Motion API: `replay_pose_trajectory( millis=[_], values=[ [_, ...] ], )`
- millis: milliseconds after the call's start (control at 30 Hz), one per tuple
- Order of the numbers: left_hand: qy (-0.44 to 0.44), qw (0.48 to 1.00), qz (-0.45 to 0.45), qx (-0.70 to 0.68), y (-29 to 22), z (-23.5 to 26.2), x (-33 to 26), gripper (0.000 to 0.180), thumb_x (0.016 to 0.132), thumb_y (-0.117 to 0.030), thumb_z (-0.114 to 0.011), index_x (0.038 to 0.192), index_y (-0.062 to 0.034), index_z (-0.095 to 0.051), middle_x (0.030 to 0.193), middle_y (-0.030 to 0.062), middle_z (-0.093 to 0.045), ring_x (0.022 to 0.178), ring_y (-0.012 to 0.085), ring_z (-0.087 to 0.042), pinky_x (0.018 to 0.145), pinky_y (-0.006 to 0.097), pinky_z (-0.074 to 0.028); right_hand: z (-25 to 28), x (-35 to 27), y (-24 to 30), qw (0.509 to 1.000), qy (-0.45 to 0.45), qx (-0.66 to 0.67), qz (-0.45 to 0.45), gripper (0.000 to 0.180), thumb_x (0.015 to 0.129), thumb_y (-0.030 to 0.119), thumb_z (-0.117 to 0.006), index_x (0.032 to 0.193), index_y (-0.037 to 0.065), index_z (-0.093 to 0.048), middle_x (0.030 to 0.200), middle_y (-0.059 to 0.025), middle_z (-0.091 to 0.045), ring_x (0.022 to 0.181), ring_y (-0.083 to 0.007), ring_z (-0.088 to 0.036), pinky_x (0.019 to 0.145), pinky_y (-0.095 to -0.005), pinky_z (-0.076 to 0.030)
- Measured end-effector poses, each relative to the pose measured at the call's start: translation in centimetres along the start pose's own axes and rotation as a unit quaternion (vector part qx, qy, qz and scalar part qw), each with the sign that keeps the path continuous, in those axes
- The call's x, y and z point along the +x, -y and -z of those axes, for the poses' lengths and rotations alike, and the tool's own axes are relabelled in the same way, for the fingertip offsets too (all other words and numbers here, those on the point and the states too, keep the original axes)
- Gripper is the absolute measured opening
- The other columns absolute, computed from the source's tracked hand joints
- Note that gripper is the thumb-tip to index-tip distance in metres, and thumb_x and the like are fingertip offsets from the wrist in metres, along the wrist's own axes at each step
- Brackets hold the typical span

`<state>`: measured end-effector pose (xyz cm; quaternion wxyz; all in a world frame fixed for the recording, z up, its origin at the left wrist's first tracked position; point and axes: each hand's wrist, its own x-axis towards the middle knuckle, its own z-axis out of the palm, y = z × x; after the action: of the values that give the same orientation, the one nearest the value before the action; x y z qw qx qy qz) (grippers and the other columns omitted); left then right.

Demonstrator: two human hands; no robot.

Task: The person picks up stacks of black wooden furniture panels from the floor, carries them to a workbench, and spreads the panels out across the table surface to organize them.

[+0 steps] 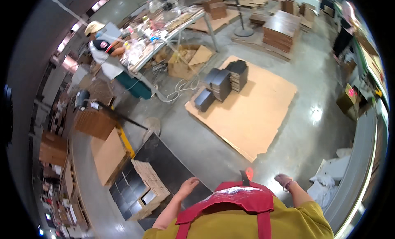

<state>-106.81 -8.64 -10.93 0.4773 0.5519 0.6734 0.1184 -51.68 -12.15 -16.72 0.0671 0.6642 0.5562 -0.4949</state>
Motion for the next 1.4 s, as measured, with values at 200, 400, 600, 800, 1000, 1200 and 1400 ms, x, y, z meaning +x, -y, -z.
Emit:
replay_pose_trajectory(
  millis=[200, 400, 600, 800, 1000, 1200, 1400],
  values=[
    [-0.098, 0.988, 0.113, 0.025, 5.0, 3.8, -3.3, 0.034, 0.085, -0.034, -0.056, 0.103, -0.0061, -0.065, 0.098, 0.0171, -0.065, 0.094, 0.0323, -0.062, 0.081, 0.040, -0.048, 6.3, 15.1, 9.2, 0.967, -0.081, 0.205, 0.126, 0.033, 0.084, 0.037, -0.054, 0.088, 0.005, -0.059, 0.071, -0.0049, -0.059, 0.062, -0.0165, -0.054, 0.056, -0.0312, -0.043],
    [-0.089, 0.972, 0.163, 0.143, 12.7, 10.8, -0.2, 0.028, 0.085, -0.030, -0.055, 0.084, -0.0051, -0.067, 0.089, 0.0185, -0.064, 0.086, 0.0376, -0.060, 0.076, 0.046, -0.048, 7.3, 20.9, 17.4, 0.971, 0.046, 0.235, 0.002, 0.026, 0.083, 0.035, -0.058, 0.072, 0.012, -0.054, 0.059, 0.0003, -0.049, 0.050, -0.0099, -0.043, 0.044, -0.0269, -0.031],
    [-0.163, 0.973, 0.042, 0.156, 10.7, 21.9, 13.2, 0.034, 0.088, -0.031, -0.051, 0.080, 0.0001, -0.062, 0.080, 0.0193, -0.062, 0.084, 0.0372, -0.060, 0.073, 0.048, -0.048, 6.8, 27.6, 28.4, 0.985, 0.072, 0.154, -0.020, 0.024, 0.083, 0.033, -0.057, 0.075, 0.010, -0.057, 0.066, -0.0040, -0.053, 0.059, -0.0134, -0.048, 0.051, -0.0300, -0.035],
    [-0.076, 0.991, 0.094, 0.055, 5.4, 31.0, 24.1, 0.037, 0.077, -0.017, -0.061, 0.111, -0.0027, -0.057, 0.108, 0.0201, -0.061, 0.100, 0.0355, -0.059, 0.082, 0.044, -0.048, 7.2, 33.2, 37.7, 0.987, 0.078, 0.139, -0.024, 0.024, 0.082, 0.030, -0.057, 0.079, 0.007, -0.060, 0.072, -0.0083, -0.057, 0.068, -0.0169, -0.052, 0.059, -0.0331, -0.039],
    [-0.062, 0.986, -0.006, 0.157, 4.6, 34.3, 37.4, 0.049, 0.078, -0.025, -0.061, 0.124, -0.0069, -0.053, 0.115, 0.0215, -0.058, 0.107, 0.0364, -0.056, 0.091, 0.044, -0.045, 7.2, 37.0, 38.2, 0.978, 0.054, 0.196, -0.040, 0.025, 0.082, 0.028, -0.056, 0.082, 0.005, -0.063, 0.079, -0.0126, -0.061, 0.076, -0.0203, -0.057, 0.067, -0.0363, -0.043],
    [0.000, 0.982, -0.051, 0.183, -2.5, 39.2, 39.4, 0.048, 0.084, -0.033, -0.059, 0.124, -0.0083, -0.052, 0.134, 0.0188, -0.044, 0.124, 0.0335, -0.043, 0.103, 0.041, -0.036, 4.6, 39.4, 36.3, 0.975, -0.060, -0.120, 0.176, 0.019, 0.079, 0.019, -0.053, 0.078, 0.003, -0.063, 0.080, -0.0181, -0.061, 0.080, -0.0318, -0.059, 0.073, -0.0416, -0.046],
    [0.110, 0.968, -0.005, 0.225, -0.3, 41.9, 48.7, 0.051, 0.083, -0.033, -0.059, 0.124, -0.0031, -0.052, 0.127, 0.0202, -0.050, 0.119, 0.0340, -0.047, 0.100, 0.040, -0.038, 5.0, 43.9, 41.4, 0.966, -0.208, 0.144, 0.062, 0.036, 0.084, 0.019, -0.054, 0.117, 0.007, -0.057, 0.103, -0.0114, -0.060, 0.085, -0.0253, -0.059, 0.072, -0.0331, -0.048]
  ],
)
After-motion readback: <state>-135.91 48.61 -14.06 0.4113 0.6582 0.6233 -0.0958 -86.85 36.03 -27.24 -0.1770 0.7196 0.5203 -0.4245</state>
